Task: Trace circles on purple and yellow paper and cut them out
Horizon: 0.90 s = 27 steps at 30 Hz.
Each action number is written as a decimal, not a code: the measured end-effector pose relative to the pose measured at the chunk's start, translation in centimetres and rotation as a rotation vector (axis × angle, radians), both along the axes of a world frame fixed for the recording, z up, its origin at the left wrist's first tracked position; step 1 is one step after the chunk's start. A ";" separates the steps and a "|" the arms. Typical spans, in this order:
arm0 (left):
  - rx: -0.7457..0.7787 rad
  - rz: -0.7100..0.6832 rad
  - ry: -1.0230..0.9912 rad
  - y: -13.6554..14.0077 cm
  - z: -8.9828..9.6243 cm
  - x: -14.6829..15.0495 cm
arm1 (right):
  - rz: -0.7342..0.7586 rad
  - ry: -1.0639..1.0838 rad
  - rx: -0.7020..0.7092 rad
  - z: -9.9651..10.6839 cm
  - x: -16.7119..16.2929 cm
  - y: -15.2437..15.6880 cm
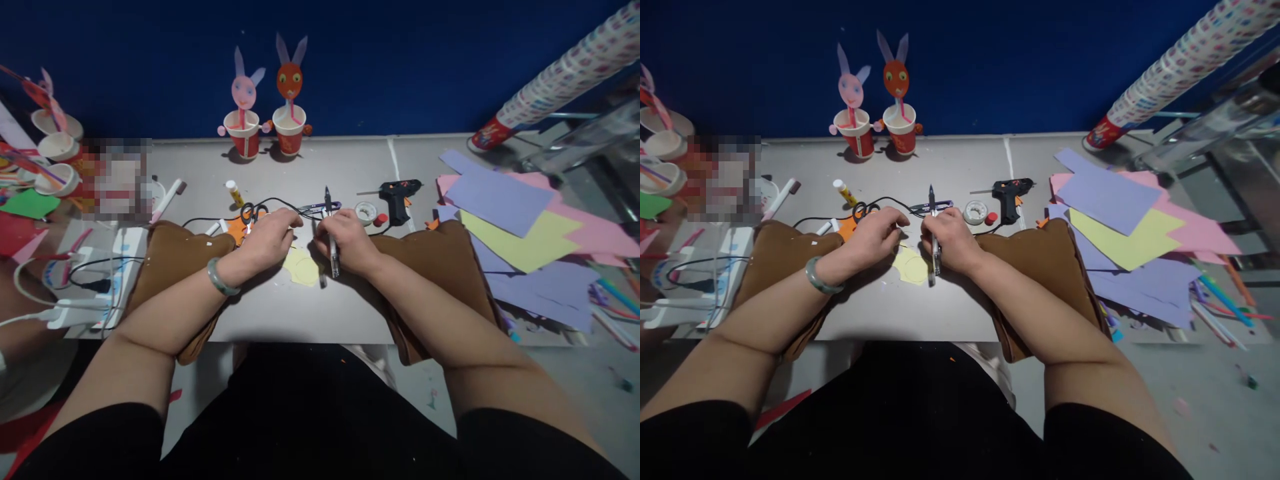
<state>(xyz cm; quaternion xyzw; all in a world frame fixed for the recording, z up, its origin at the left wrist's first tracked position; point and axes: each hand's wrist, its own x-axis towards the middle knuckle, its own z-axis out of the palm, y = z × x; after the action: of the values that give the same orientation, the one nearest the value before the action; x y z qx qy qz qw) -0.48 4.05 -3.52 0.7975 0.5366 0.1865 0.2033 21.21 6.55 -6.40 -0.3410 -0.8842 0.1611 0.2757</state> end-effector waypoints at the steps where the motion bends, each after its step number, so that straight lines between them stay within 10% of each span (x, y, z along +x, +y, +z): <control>1: -0.001 0.023 -0.050 -0.1 0.1 0.0 | 0.014 0.006 -0.006 0.0 0.0 -0.1; 6: -0.035 0.202 -0.509 -0.5 0.2 0.3 | 0.073 0.038 -0.039 0.1 -0.2 -0.6; 14: 0.421 0.404 -0.807 1.1 3.3 -2.4 | 0.405 -0.061 -0.106 0.9 -0.5 -1.2; 19: 0.580 0.405 -0.472 1.3 5.4 -6.7 | 0.484 -0.188 -0.052 1.0 -0.7 -1.5; 27: 0.002 0.255 0.312 -1.9 3.0 -9.3 | 0.401 -0.335 0.143 0.1 -0.7 -1.3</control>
<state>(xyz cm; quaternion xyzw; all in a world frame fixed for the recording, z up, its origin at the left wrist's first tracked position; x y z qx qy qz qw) -9.80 2.16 -0.54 0.7425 0.6580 0.0855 0.0915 20.47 5.28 -6.29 -0.1606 -0.9765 0.0909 0.1117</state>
